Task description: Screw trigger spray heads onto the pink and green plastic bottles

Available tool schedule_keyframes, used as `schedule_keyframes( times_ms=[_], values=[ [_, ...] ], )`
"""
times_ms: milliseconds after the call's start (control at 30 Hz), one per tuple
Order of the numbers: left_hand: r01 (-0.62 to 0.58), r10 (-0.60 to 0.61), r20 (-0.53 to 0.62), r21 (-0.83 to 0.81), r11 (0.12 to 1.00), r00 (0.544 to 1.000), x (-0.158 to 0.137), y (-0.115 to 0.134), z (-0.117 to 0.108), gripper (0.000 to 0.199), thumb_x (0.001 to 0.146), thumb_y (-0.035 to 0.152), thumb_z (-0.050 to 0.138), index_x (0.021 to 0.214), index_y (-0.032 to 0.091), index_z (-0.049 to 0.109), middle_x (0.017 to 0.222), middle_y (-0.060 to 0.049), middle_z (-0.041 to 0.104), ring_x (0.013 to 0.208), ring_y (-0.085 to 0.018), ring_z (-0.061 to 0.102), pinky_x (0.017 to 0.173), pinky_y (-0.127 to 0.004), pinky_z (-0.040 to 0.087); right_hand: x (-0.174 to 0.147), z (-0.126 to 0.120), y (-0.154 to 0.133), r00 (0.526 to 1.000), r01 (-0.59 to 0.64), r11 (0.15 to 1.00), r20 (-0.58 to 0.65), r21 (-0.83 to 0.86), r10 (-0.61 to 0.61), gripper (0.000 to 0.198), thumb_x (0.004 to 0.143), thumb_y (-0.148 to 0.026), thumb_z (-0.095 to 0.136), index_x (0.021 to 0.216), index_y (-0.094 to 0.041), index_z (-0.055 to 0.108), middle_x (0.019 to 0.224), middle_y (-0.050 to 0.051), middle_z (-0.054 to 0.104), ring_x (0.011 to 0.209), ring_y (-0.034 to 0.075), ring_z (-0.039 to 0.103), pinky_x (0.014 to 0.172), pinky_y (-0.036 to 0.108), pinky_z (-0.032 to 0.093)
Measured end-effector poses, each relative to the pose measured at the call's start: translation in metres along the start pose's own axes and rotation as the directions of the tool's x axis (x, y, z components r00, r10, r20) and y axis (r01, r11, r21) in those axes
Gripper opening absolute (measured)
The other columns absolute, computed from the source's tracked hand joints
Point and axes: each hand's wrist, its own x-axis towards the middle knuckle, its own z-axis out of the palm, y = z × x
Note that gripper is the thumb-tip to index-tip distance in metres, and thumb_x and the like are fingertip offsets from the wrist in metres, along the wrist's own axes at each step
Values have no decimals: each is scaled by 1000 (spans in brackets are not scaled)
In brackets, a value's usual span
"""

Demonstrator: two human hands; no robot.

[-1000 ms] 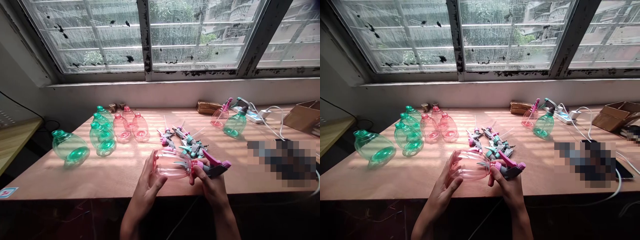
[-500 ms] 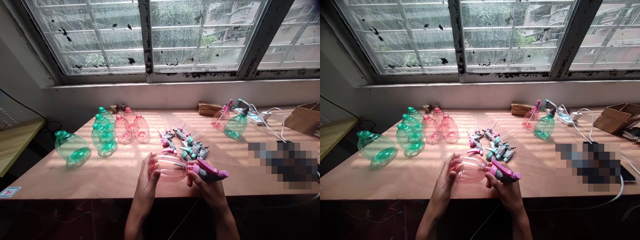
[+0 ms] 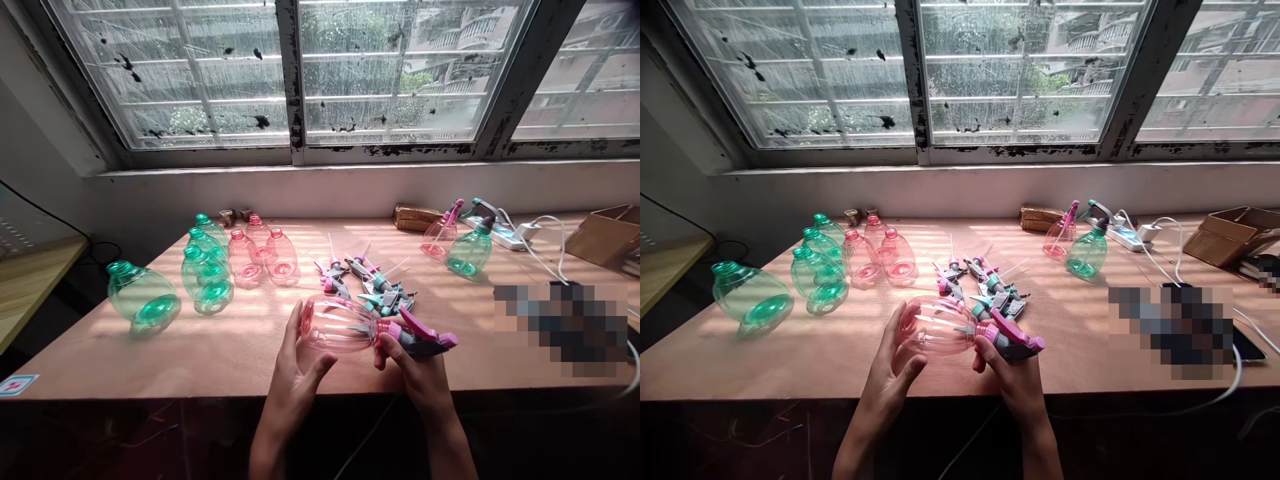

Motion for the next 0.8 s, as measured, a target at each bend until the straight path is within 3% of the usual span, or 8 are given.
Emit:
schedule_keyframes(
  times_ms=[100, 200, 367, 533, 800],
  values=[
    [-9, 9, -45, 0, 1000, 999, 2, -2, 0, 82, 89, 65, 67, 155, 24, 42, 162, -17, 44, 152, -37, 40, 126, -53, 32, -2, -1, 1, 998, -35, 999, 55, -40, 37, 26, 91, -41, 76, 107, -22, 68, 62, -3, 69, 56, 18, 63, 60, 33, 51],
    [18, -16, -65, 34, 999, 998, 4, 0, 1, 70, 93, 59, 65, 151, 24, 48, 155, -15, 51, 146, -34, 48, 125, -51, 34, -2, -1, 1, 997, -32, 998, 63, -60, 36, 26, 92, -42, 75, 108, -22, 67, 62, -3, 68, 56, 18, 62, 61, 32, 50],
    [32, -27, -62, 74, 997, 998, 5, 5, 4, 68, 93, 50, 69, 154, 30, 47, 160, -10, 48, 149, -31, 46, 125, -48, 34, 1, -2, 3, 999, 33, 999, -5, -35, -33, 24, 94, -40, 74, 109, -22, 68, 65, -2, 69, 53, 18, 65, 63, 37, 55],
    [30, -27, -29, 97, 995, 999, 4, 3, 3, 70, 93, 47, 70, 157, 32, 45, 163, -8, 47, 154, -31, 40, 128, -49, 29, 2, -1, 4, 997, 29, 997, -76, 72, -24, 23, 92, -38, 76, 107, -23, 68, 68, -3, 70, 49, 16, 64, 57, 34, 55],
    [-42, 42, -1, 131, 990, 999, 2, 7, 3, 70, 94, 41, 71, 156, 38, 40, 166, -4, 44, 152, -27, 43, 128, -47, 31, 4, -3, 3, 997, 15, 999, -73, 51, -12, 24, 92, -41, 77, 102, -21, 68, 68, -1, 69, 48, 17, 64, 53, 33, 54]
  ],
)
